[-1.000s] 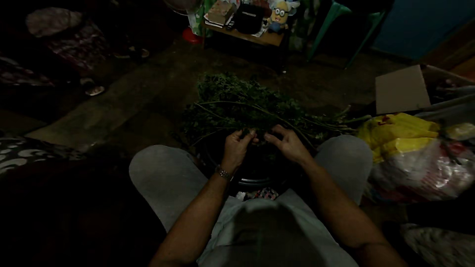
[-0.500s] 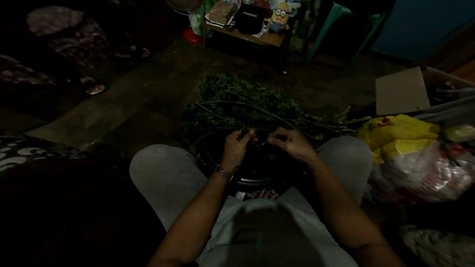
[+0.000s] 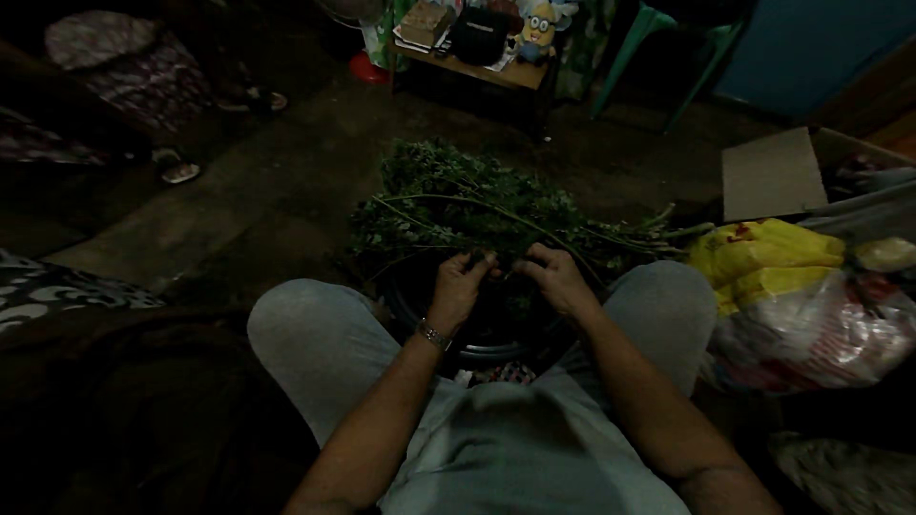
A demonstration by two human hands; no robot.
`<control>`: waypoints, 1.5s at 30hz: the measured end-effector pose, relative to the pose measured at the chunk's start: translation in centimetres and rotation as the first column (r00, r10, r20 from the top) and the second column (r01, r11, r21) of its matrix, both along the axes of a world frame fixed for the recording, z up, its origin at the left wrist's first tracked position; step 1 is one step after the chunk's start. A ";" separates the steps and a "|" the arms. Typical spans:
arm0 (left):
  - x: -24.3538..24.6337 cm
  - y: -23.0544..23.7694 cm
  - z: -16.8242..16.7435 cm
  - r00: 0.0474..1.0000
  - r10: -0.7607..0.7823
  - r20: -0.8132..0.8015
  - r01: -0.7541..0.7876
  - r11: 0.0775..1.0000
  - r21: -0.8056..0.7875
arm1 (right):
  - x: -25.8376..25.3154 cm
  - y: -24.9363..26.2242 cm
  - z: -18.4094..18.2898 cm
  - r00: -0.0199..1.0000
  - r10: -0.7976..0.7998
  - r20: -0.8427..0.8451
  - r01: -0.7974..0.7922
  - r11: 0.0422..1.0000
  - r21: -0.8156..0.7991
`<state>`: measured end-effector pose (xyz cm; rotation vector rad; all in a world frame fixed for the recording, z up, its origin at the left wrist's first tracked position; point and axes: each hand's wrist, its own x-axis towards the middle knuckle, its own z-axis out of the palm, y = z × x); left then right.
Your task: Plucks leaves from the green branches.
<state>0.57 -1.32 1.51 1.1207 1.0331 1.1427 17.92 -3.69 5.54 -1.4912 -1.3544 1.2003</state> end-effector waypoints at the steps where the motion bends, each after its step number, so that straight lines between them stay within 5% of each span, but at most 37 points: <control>1: -0.1 0.1 0.0 1.000 0.003 -0.009 -0.003 1.000 -0.015 | 0.2 0.0 0.2 1.000 0.002 0.025 -0.002 1.000 0.002; 9: -0.6 0.4 -0.3 0.994 0.034 0.107 -0.035 0.999 0.006 | 3.0 0.8 0.7 0.931 0.215 0.293 -0.178 0.973 -0.148; 19: -0.7 0.4 -0.2 0.993 0.022 0.117 -0.025 0.999 0.022 | 2.1 0.6 -0.1 0.991 0.122 -0.045 -0.122 0.992 0.001; 28: -0.6 0.3 0.2 0.999 -0.004 0.035 0.003 0.999 0.033 | 3.1 0.4 1.2 0.978 0.092 0.187 -0.095 0.995 0.007; 35: -1.2 0.2 0.8 0.995 -0.094 -0.028 0.095 0.995 0.039 | 4.2 0.9 0.4 0.938 -0.064 0.340 -0.002 0.981 0.191; 45: -0.9 -0.1 1.3 0.967 -0.221 -0.123 0.224 0.975 0.005 | 1.5 0.5 0.4 0.998 0.070 -0.007 -0.070 0.998 -0.010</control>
